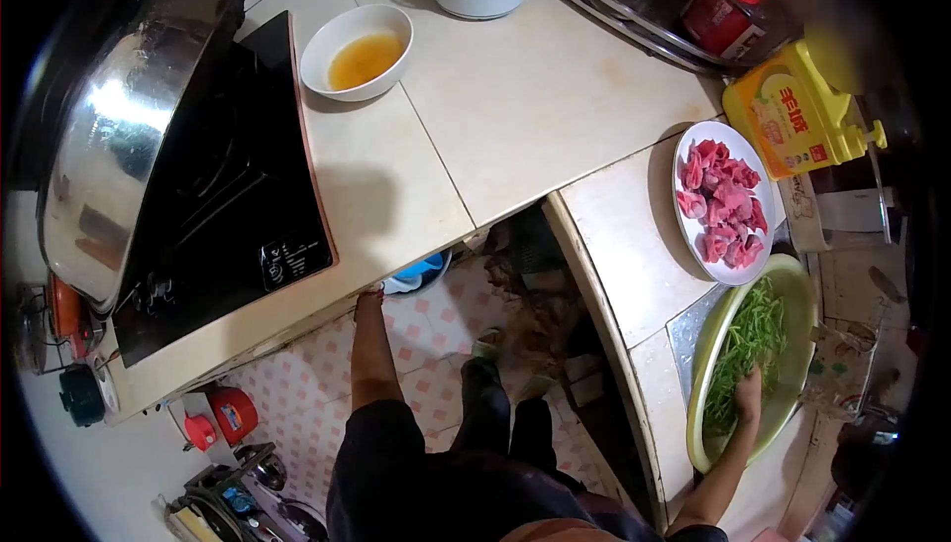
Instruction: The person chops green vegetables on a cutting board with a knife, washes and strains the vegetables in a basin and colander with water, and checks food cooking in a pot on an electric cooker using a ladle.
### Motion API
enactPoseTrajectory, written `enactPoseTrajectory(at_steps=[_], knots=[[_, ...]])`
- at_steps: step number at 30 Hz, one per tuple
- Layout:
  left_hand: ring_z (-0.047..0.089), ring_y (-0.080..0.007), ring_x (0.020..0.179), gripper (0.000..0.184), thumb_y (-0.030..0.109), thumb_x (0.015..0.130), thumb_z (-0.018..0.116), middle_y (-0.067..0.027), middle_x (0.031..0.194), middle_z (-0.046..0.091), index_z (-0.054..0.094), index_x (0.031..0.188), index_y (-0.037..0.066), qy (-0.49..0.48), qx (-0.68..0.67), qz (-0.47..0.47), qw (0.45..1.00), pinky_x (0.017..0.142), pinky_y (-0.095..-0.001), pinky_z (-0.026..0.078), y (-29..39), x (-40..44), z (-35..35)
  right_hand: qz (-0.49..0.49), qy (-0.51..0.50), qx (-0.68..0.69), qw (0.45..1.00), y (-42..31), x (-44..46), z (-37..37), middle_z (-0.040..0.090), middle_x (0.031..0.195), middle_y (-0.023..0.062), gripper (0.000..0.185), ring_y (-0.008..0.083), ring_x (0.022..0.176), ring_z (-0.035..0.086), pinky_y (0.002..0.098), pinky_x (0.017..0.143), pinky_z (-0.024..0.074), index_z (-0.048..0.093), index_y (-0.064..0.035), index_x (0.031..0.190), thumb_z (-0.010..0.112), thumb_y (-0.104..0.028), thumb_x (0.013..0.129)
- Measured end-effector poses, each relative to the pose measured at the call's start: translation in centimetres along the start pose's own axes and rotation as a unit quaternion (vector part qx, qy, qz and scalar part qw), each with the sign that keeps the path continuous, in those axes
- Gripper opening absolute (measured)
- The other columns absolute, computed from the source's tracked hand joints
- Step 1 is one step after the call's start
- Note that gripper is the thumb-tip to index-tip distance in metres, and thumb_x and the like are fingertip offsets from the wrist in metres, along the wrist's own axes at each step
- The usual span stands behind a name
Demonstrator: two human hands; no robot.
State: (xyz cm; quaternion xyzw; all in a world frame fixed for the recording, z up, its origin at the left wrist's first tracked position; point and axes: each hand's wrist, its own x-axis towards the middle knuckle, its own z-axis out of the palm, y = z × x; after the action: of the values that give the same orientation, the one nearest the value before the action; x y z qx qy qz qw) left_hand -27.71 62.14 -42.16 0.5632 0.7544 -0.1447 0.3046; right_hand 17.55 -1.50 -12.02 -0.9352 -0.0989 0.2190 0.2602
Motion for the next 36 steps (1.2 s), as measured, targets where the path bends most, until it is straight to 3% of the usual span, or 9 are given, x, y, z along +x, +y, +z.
enactPoseTrajectory(at_steps=[8, 10, 14, 17, 24, 28, 30, 32, 36], knots=[[0.056, -0.0314, 0.089, 0.022, 0.012, 0.076, 0.052, -0.0161, 0.104, 0.054, 0.059, 0.096, 0.006, 0.059, 0.083, 0.026, 0.994, 0.070, -0.0402, 0.048, -1.8, -2.1, -4.5, 0.024, 0.016, 0.020, 0.999, -1.2, -0.1, 0.0, 0.057, 0.104, 0.0122, 0.034, 0.0225, 0.095, 0.052, 0.0323, 0.085, 0.0385, 0.049, 0.0022, 0.111, 0.050, 0.002, 0.076], [0.056, -0.0316, 0.088, 0.022, 0.011, 0.076, 0.052, -0.0160, 0.104, 0.054, 0.059, 0.095, 0.006, 0.107, 0.099, 0.037, 0.989, 0.070, -0.0402, 0.048, -3.1, -3.9, -6.2, -0.028, 0.194, -0.097, 0.976, 1.4, 0.8, 0.1, 0.047, 0.119, 0.0180, 0.061, 0.0271, 0.105, 0.048, 0.0329, 0.090, 0.0373, 0.037, 0.0020, 0.124, 0.060, 0.004, 0.067], [0.056, -0.0319, 0.087, 0.020, 0.010, 0.075, 0.051, -0.0159, 0.104, 0.054, 0.060, 0.093, 0.007, 0.245, 0.112, 0.065, 0.961, 0.069, -0.0404, 0.049, -5.3, -10.2, -9.7, -0.120, 0.338, -0.129, 0.925, -5.0, 0.0, 0.0, 0.038, 0.126, 0.0222, 0.072, 0.0365, 0.112, 0.039, 0.0388, 0.097, 0.0295, 0.034, -0.0007, 0.128, 0.060, 0.003, 0.060], [0.056, -0.0309, 0.089, 0.023, 0.005, 0.072, 0.049, -0.0168, 0.095, 0.057, 0.061, 0.092, 0.006, 0.378, -0.034, 0.200, 0.903, 0.072, -0.0381, 0.048, -6.6, -17.2, -12.5, -0.175, 0.190, -0.176, 0.950, -6.5, -0.1, 0.7, 0.038, 0.125, 0.0230, 0.078, 0.0401, 0.112, 0.036, 0.0408, 0.098, 0.0267, 0.030, -0.0025, 0.131, 0.059, 0.003, 0.059], [0.058, -0.0300, 0.082, 0.015, 0.006, 0.074, 0.050, -0.0178, 0.084, 0.060, 0.063, 0.082, 0.004, 0.263, -0.160, 0.346, 0.886, 0.069, -0.0365, 0.047, -11.1, -28.6, -18.7, -0.122, -0.026, -0.175, 0.977, -10.5, -3.1, -0.4, 0.052, 0.106, 0.0224, 0.045, 0.0356, 0.100, 0.049, 0.0410, 0.086, 0.0399, 0.047, -0.0012, 0.112, 0.060, -0.015, 0.071], [0.054, -0.0153, 0.073, 0.010, -0.006, 0.069, 0.052, -0.0062, 0.075, 0.058, 0.059, 0.074, 0.000, 0.208, -0.173, 0.491, 0.828, 0.069, -0.0268, 0.042, -9.6, -37.0, -24.2, -0.095, 0.121, -0.172, 0.973, -12.8, -7.2, -4.1, 0.057, 0.088, 0.0192, 0.033, 0.0335, 0.083, 0.056, 0.0406, 0.074, 0.0450, 0.053, -0.0031, 0.103, 0.058, -0.013, 0.073], [0.051, -0.0123, 0.070, 0.009, -0.008, 0.068, 0.052, -0.0051, 0.071, 0.056, 0.057, 0.072, 0.000, 0.166, -0.159, 0.418, 0.879, 0.067, -0.0249, 0.040, -8.2, -40.7, -26.6, -0.085, 0.197, -0.149, 0.965, -13.1, -8.7, -4.7, 0.059, 0.081, 0.0176, 0.029, 0.0322, 0.076, 0.057, 0.0392, 0.069, 0.0468, 0.054, -0.0037, 0.101, 0.058, -0.013, 0.074], [0.049, -0.0116, 0.069, 0.006, -0.003, 0.068, 0.055, -0.0038, 0.073, 0.055, 0.054, 0.070, 0.002, 0.063, -0.280, 0.507, 0.813, 0.067, -0.0230, 0.039, -5.5, -45.3, -27.6, -0.094, 0.132, 0.040, 0.986, -13.3, -10.3, -4.9, 0.059, 0.069, 0.0122, 0.026, 0.0257, 0.068, 0.059, 0.0354, 0.062, 0.0480, 0.055, -0.0046, 0.102, 0.056, -0.016, 0.078], [0.045, -0.0100, 0.063, 0.009, 0.001, 0.065, 0.057, -0.0008, 0.070, 0.050, 0.050, 0.064, 0.005, 0.076, -0.270, 0.586, 0.760, 0.059, -0.0226, 0.035, 2.5, -52.2, -26.8, -0.107, -0.147, 0.398, 0.899, -14.3, -14.9, -3.3, 0.055, 0.103, 0.0096, 0.050, 0.0176, 0.077, 0.060, 0.0291, 0.064, 0.0496, 0.037, -0.0061, 0.128, 0.053, -0.024, 0.084]])
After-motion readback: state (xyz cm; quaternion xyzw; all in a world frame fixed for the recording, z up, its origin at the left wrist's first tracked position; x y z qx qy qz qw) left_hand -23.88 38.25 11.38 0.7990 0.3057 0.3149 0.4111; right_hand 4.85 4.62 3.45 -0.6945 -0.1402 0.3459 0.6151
